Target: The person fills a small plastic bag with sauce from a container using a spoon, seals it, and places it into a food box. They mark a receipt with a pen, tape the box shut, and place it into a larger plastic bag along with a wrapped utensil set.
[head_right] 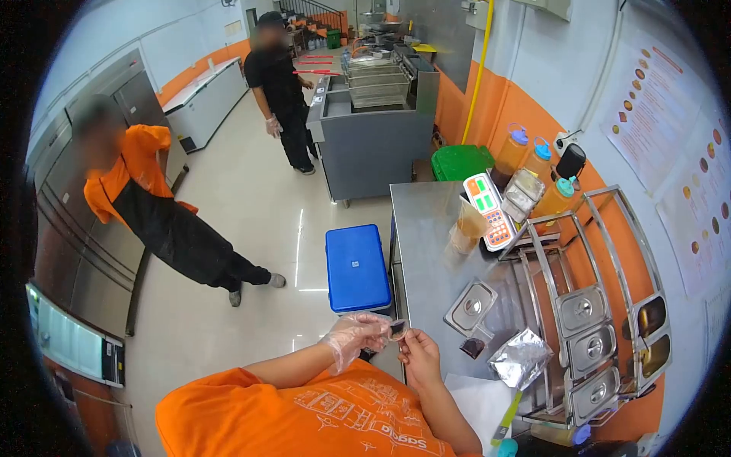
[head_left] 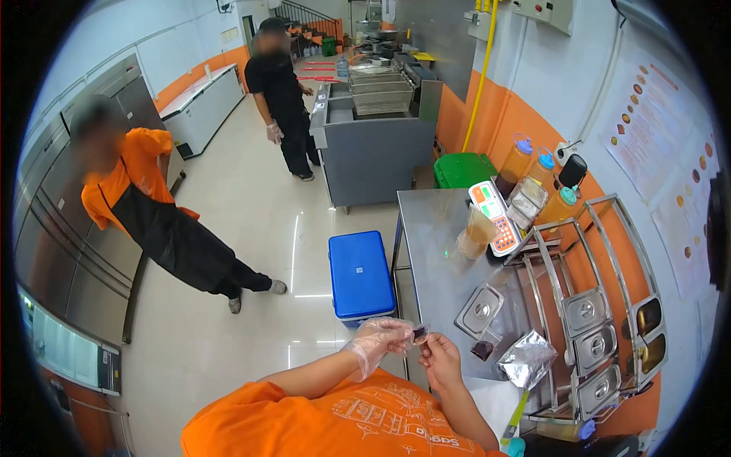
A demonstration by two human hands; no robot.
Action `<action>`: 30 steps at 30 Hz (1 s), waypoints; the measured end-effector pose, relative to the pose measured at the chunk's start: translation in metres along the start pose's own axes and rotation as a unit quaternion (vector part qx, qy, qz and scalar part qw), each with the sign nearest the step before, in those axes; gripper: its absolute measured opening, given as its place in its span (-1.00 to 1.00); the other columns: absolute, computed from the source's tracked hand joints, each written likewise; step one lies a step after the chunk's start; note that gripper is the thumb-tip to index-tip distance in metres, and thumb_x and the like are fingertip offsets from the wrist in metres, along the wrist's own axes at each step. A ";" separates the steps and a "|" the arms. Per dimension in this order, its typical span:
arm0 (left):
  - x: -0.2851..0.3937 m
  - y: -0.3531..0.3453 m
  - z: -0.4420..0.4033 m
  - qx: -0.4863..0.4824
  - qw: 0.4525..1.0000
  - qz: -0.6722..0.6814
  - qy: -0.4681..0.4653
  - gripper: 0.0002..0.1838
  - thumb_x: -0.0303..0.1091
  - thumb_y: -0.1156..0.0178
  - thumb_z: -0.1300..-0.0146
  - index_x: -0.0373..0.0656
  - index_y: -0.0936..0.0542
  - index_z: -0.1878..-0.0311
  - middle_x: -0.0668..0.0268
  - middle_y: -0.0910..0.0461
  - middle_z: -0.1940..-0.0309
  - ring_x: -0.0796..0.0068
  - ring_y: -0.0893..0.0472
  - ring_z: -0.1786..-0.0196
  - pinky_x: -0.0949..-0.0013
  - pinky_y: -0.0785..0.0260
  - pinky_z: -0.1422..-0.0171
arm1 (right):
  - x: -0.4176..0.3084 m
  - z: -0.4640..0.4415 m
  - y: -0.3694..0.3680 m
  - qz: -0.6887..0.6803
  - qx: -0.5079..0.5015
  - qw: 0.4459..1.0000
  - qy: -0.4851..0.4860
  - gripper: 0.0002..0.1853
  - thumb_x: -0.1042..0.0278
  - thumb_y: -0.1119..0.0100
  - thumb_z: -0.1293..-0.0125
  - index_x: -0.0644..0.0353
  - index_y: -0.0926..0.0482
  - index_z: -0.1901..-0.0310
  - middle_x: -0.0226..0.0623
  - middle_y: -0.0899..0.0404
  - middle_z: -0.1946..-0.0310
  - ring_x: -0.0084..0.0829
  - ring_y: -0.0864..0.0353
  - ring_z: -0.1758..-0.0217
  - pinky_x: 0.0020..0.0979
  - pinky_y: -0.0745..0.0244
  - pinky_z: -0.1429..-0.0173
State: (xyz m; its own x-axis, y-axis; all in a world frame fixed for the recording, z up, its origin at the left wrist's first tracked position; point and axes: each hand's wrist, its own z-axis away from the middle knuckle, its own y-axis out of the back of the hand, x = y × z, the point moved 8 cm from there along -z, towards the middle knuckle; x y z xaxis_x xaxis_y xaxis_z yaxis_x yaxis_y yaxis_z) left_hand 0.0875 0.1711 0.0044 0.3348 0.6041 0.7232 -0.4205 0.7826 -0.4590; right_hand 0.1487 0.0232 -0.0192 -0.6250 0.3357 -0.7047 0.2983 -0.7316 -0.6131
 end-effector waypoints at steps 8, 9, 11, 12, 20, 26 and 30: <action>0.002 -0.021 -0.017 -0.040 0.999 -0.027 0.008 -0.69 -0.38 -0.47 -0.31 -0.34 -0.69 -0.02 0.26 -0.72 0.24 0.53 -0.63 0.35 0.41 -0.53 0.21 | -0.006 0.008 0.017 0.025 0.049 0.998 0.022 -0.87 0.32 -0.15 -0.58 0.16 -0.56 0.16 -0.44 -0.56 0.34 -0.66 -0.35 0.41 -0.55 -0.27 0.37; 0.003 -0.024 -0.019 -0.043 0.999 -0.028 0.010 -0.69 -0.38 -0.47 -0.31 -0.34 -0.69 -0.02 0.26 -0.72 0.24 0.53 -0.63 0.35 0.41 -0.53 0.21 | -0.008 0.009 0.019 0.023 0.060 0.998 0.027 -0.86 0.31 -0.16 -0.58 0.16 -0.56 0.17 -0.45 -0.54 0.36 -0.67 -0.35 0.41 -0.55 -0.27 0.38; 0.004 -0.032 -0.022 -0.062 0.997 -0.045 0.010 -0.72 -0.40 -0.48 -0.28 -0.33 -0.71 0.02 0.28 -0.72 0.28 0.56 -0.60 0.36 0.44 -0.49 0.24 | -0.010 0.009 0.026 0.030 0.061 0.997 0.037 -0.86 0.31 -0.17 -0.57 0.16 -0.56 0.17 -0.45 -0.53 0.37 -0.68 -0.34 0.42 -0.56 -0.26 0.38; 0.002 -0.034 -0.023 -0.063 0.997 -0.045 0.014 -0.72 -0.40 -0.48 -0.28 -0.33 -0.71 0.02 0.28 -0.72 0.28 0.56 -0.60 0.36 0.44 -0.49 0.24 | -0.010 0.011 0.029 0.037 0.059 0.997 0.045 -0.86 0.31 -0.18 -0.57 0.16 -0.56 0.18 -0.46 -0.52 0.39 -0.69 -0.33 0.43 -0.57 -0.25 0.39; -0.011 -0.046 -0.035 -0.080 0.991 -0.103 0.027 -0.74 -0.37 -0.52 -0.23 -0.26 -0.74 0.08 0.36 -0.71 0.33 0.63 -0.53 0.42 0.50 -0.39 0.34 | -0.019 0.018 0.045 0.053 0.093 0.993 0.051 -0.87 0.35 -0.17 -0.56 0.19 -0.57 0.19 -0.42 -0.54 0.38 -0.70 -0.30 0.46 -0.59 -0.24 0.40; -0.010 -0.056 -0.032 -0.084 0.989 -0.117 0.021 -0.79 -0.36 -0.51 -0.24 -0.23 -0.75 0.13 0.39 -0.71 0.37 0.66 -0.48 0.46 0.52 -0.32 0.38 | -0.023 0.020 0.056 0.034 0.096 0.993 0.062 -0.89 0.37 -0.17 -0.55 0.21 -0.60 0.14 -0.38 -0.59 0.36 -0.69 -0.31 0.47 -0.58 -0.24 0.40; -0.015 -0.055 -0.032 -0.096 0.987 -0.125 0.018 -0.79 -0.35 -0.50 -0.24 -0.24 -0.76 0.12 0.38 -0.72 0.36 0.66 -0.47 0.46 0.52 -0.31 0.38 | -0.020 0.023 0.058 -0.027 0.113 0.993 0.020 -0.86 0.33 -0.17 -0.55 0.19 -0.59 0.17 -0.37 -0.57 0.37 -0.66 -0.31 0.47 -0.54 -0.23 0.40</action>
State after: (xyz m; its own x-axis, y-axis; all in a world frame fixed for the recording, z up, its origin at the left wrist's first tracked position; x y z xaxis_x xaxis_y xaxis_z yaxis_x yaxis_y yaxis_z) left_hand 0.1321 0.1242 0.0025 0.4395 0.3910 0.8087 -0.1543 0.9197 -0.3609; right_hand 0.1625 -0.0395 -0.0323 -0.6054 0.3976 -0.6895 0.0923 -0.8254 -0.5570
